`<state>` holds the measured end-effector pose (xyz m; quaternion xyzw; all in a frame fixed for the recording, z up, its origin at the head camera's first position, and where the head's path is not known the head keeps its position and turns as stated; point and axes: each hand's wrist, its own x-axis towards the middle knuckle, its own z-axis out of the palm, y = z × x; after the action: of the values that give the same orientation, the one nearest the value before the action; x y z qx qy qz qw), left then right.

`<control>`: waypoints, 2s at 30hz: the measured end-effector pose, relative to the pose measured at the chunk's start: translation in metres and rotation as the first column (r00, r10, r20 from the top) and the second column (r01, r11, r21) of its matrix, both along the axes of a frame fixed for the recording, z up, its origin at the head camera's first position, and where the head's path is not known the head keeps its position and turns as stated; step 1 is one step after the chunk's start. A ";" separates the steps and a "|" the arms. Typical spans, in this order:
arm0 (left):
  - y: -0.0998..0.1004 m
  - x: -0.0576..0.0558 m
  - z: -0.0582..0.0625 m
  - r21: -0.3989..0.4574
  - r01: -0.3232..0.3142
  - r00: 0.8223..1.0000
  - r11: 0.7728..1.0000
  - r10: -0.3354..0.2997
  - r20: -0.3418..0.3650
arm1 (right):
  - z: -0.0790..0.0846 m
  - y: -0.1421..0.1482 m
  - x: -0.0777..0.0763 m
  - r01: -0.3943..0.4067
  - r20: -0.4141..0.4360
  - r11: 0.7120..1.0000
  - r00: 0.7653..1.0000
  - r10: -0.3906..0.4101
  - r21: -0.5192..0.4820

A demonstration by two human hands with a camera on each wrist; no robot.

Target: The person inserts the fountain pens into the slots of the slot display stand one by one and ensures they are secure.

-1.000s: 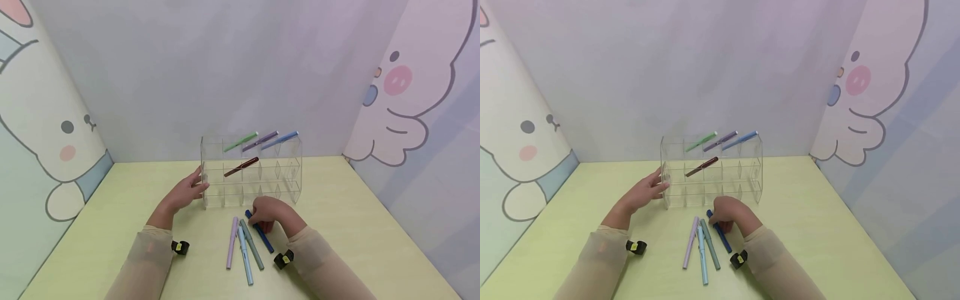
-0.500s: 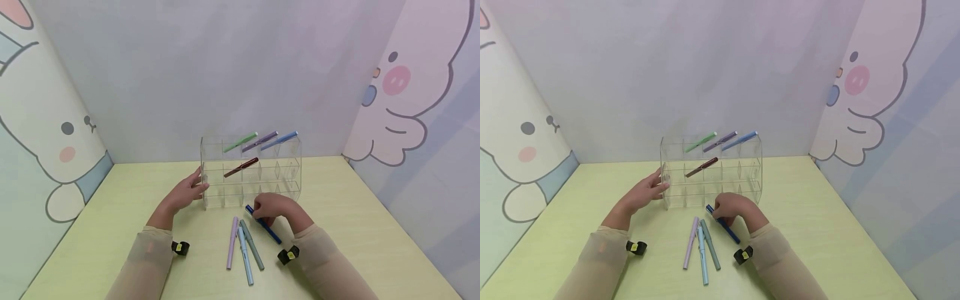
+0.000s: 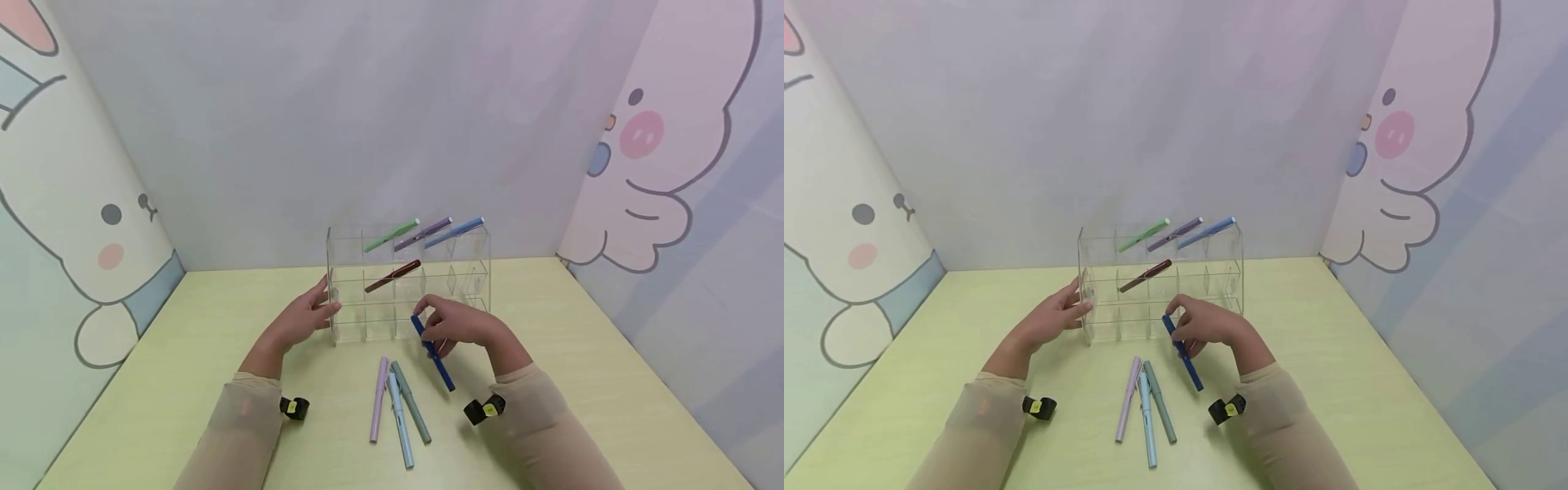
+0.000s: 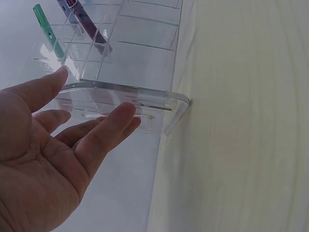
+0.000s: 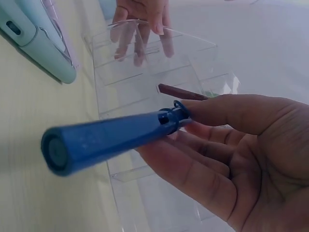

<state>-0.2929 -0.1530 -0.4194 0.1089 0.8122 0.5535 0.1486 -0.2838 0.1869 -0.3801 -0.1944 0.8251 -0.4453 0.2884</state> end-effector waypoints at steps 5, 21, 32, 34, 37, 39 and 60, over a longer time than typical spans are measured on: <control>-0.002 -0.004 -0.005 0.004 0.000 1.000 1.000 0.000 -0.006 | 0.004 0.008 -0.003 0.023 -0.046 0.998 0.999 -0.025 -0.052; -0.003 -0.004 -0.008 0.015 0.008 1.000 1.000 -0.008 -0.010 | 0.013 0.023 -0.014 0.220 -0.204 0.842 0.912 -0.357 -0.492; -0.002 -0.001 -0.005 0.010 0.009 1.000 1.000 -0.009 -0.016 | 0.013 0.023 -0.016 0.214 -0.205 0.493 0.720 -0.663 -0.844; -0.002 0.000 -0.003 0.010 0.010 1.000 1.000 -0.009 -0.015 | 0.013 0.022 -0.015 0.208 -0.188 0.441 0.691 -0.698 -0.873; -0.002 0.000 -0.002 0.011 0.009 1.000 1.000 -0.009 -0.020 | 0.012 0.020 -0.015 0.197 -0.167 0.384 0.661 -0.731 -0.902; -0.002 0.000 -0.003 0.009 0.010 1.000 1.000 -0.010 -0.020 | 0.010 0.018 -0.016 0.183 -0.167 0.366 0.651 -0.741 -0.912; -0.001 -0.001 -0.004 0.004 0.012 0.999 1.000 -0.012 -0.030 | -0.007 0.011 -0.022 0.202 -0.285 0.477 0.585 -0.759 -0.855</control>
<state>-0.2941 -0.1540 -0.4234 0.1223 0.8124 0.5528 0.1396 -0.3059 0.1981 -0.3868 -0.1720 0.6254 -0.7127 -0.2673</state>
